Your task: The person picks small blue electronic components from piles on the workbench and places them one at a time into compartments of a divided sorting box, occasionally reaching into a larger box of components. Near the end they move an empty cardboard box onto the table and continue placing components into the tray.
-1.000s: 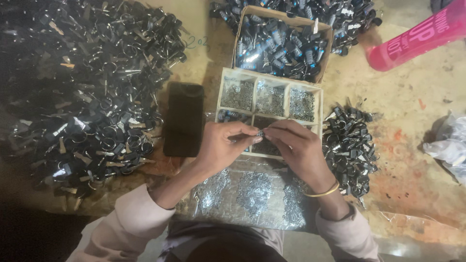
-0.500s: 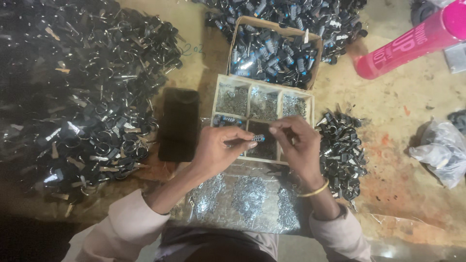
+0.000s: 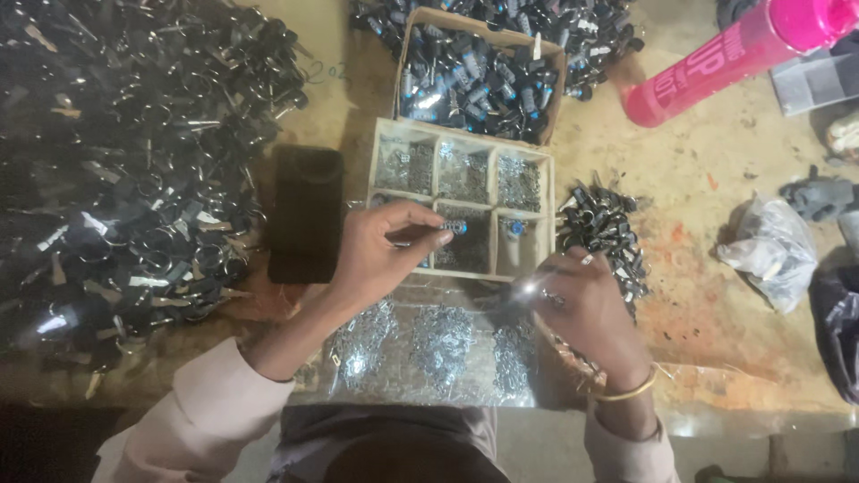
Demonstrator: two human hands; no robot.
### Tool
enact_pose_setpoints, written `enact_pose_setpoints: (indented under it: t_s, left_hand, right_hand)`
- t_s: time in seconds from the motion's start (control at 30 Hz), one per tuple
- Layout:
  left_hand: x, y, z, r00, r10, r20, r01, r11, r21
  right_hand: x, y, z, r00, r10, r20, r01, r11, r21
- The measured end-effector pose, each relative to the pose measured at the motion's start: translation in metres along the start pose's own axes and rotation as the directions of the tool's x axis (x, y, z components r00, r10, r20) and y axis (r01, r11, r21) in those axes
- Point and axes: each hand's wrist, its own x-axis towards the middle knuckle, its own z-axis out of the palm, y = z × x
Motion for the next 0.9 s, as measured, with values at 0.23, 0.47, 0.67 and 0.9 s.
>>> enact_pose_setpoints:
  t_s: [0.23,0.47,0.67,0.9]
  left_hand:
    - [-0.013,0.026,-0.004,1.0,-0.007,0.012,0.007,1.0,0.011]
    - [-0.1,0.048,-0.023,0.999,-0.049,-0.008,0.049,0.994,0.099]
    - [-0.185,0.028,-0.008,0.962,-0.25,-0.114,0.251,0.968,-0.007]
    - [-0.245,-0.006,0.026,0.937,-0.285,-0.2,0.267,0.957,-0.111]
  right_hand:
    - [-0.02,-0.026,0.028,0.986,0.166,-0.034,-0.169,0.98,-0.105]
    - [-0.033,-0.026,0.042,0.972,0.199,-0.129,-0.203,0.979,-0.018]
    - [-0.064,-0.045,0.058,0.954,0.176,-0.242,-0.197,0.978,-0.065]
    - [-0.109,-0.075,0.07,0.973,0.177,-0.151,-0.158,0.979,0.127]
